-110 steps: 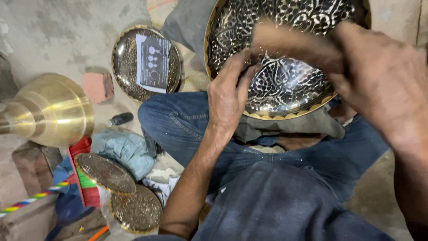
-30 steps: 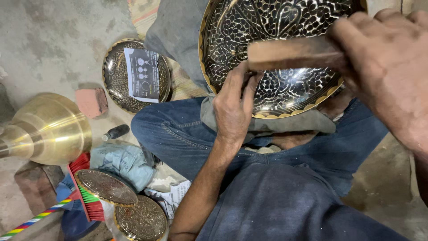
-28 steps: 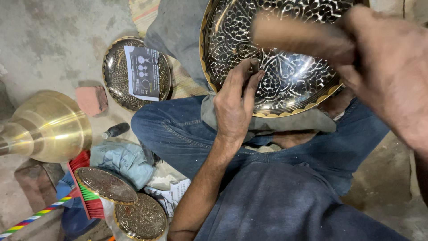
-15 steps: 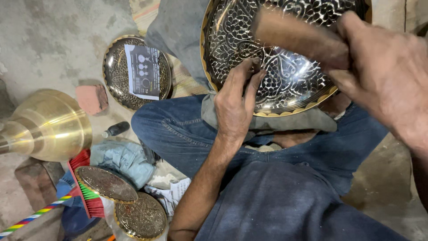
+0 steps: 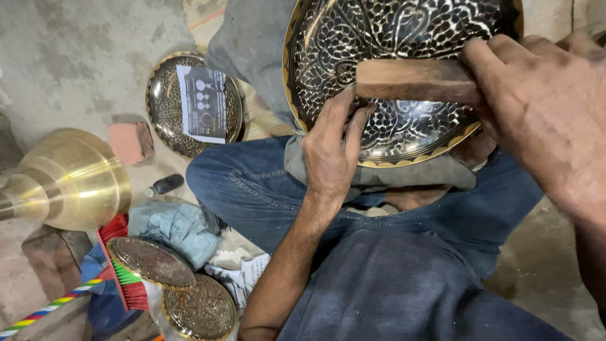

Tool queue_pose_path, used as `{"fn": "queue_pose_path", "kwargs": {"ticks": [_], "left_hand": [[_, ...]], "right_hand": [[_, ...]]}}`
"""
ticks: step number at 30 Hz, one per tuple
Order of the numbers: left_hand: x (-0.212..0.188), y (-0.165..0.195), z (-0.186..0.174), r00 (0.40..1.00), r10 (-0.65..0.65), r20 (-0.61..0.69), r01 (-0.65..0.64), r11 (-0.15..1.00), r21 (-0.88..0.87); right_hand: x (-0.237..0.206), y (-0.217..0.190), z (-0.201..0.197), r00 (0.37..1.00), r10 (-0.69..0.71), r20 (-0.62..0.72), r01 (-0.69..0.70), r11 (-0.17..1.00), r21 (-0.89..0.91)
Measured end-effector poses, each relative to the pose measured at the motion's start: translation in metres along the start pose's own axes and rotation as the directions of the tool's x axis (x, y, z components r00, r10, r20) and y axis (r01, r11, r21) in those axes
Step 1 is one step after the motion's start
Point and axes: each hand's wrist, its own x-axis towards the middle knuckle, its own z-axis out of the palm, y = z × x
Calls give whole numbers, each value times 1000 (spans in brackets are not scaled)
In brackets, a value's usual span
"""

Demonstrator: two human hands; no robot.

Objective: The person sits on the floor and uses a small metal punch and a wooden mallet to emboss a floral pattern into a brass plate. They repeatedly position the punch and strike it to deepen the design.

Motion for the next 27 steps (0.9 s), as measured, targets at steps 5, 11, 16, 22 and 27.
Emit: {"fn": "queue_pose_path", "kwargs": {"ticks": [5, 11, 16, 22, 27], "left_hand": [[0, -2, -2, 1000, -9, 11, 11, 992, -122], [-4, 0, -4, 999, -26, 29, 28, 997, -75], [-3, 2, -4, 1000, -1, 6, 1, 999, -34], [-2, 1, -4, 1000, 24, -3, -24, 999, -24], [-2, -3, -3, 1000, -9, 30, 10, 1000, -21]], "right_hand": [[-6, 2, 3, 991, 102, 81, -109, 991, 81], [-9, 3, 9, 999, 30, 20, -32, 997, 74], [-10, 1, 11, 999, 24, 22, -25, 996, 83], [-11, 0, 5, 992, 117, -56, -110, 987, 118], [-10, 0, 5, 998, 69, -7, -68, 989, 132]]}}
